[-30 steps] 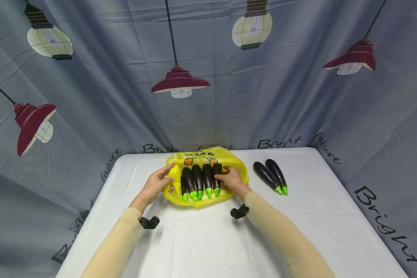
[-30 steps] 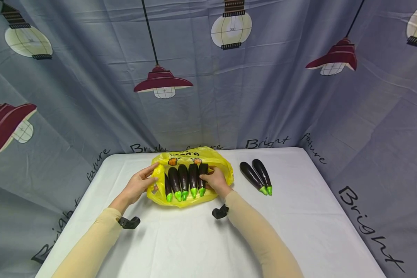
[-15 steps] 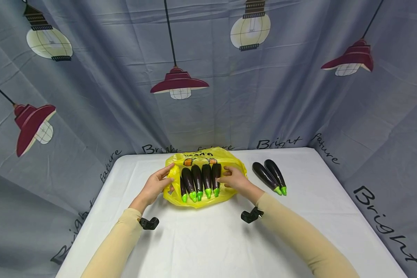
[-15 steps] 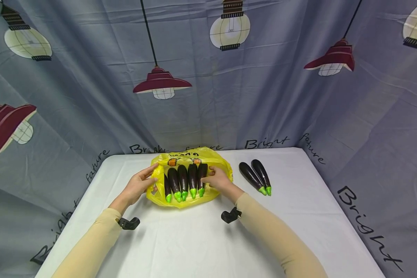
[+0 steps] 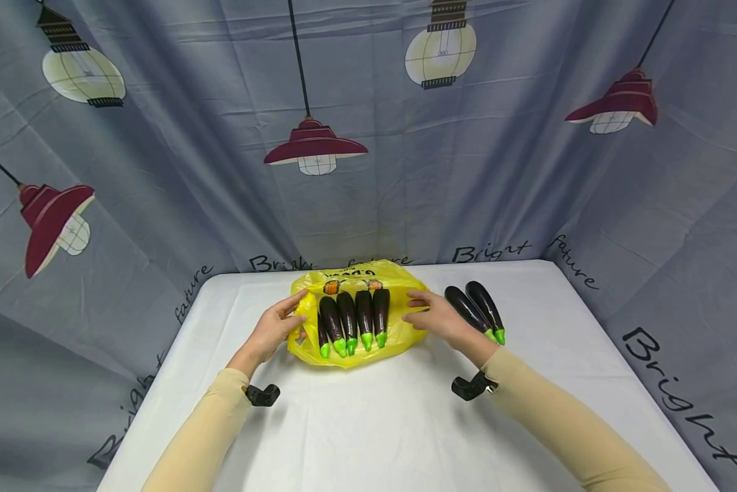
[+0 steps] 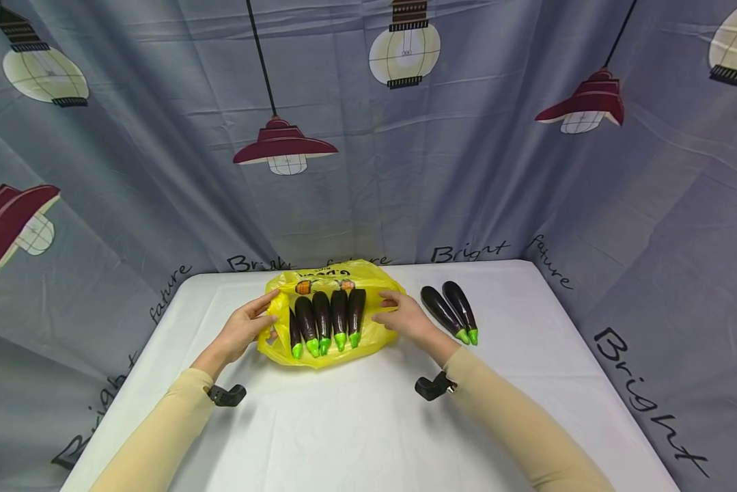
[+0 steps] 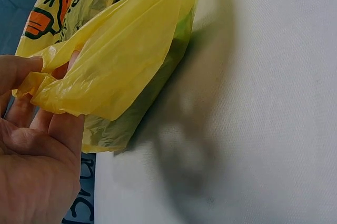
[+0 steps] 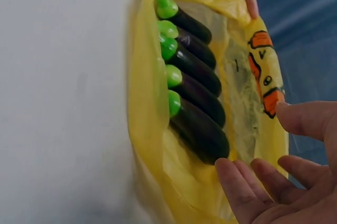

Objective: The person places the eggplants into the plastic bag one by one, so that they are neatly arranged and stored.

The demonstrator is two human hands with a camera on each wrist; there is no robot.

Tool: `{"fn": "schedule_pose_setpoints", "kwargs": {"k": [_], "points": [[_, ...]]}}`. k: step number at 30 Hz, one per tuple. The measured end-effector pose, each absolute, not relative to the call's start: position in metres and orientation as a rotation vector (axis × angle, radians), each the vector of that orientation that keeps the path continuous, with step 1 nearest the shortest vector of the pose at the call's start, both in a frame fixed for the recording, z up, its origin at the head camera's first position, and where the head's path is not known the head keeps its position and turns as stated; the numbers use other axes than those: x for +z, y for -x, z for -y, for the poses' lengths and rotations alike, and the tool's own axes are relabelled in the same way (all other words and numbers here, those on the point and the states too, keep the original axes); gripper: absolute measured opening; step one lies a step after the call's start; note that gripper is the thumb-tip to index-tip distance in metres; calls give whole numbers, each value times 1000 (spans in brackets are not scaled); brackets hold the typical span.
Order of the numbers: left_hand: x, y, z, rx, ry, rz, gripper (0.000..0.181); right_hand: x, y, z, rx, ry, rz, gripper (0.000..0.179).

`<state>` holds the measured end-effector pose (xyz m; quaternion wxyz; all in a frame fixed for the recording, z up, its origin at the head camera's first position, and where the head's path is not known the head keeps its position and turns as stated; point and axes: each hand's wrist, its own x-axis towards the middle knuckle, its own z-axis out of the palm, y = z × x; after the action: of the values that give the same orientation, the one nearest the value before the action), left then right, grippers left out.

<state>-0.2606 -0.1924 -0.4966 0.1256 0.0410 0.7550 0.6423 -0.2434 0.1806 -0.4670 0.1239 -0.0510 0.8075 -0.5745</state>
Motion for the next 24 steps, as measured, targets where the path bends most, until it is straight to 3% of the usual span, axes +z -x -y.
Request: {"fn": "schedule_pose_setpoints", "kwargs": {"k": [10,24], "points": [[-498,262,194,1879,-106,-2195,65,-460,239,-208,-1732,218,-2407,59],[-497,261,192,1874,-88,-2198,64,-463,247,-278,-1762,-46,-2560,59]]}}
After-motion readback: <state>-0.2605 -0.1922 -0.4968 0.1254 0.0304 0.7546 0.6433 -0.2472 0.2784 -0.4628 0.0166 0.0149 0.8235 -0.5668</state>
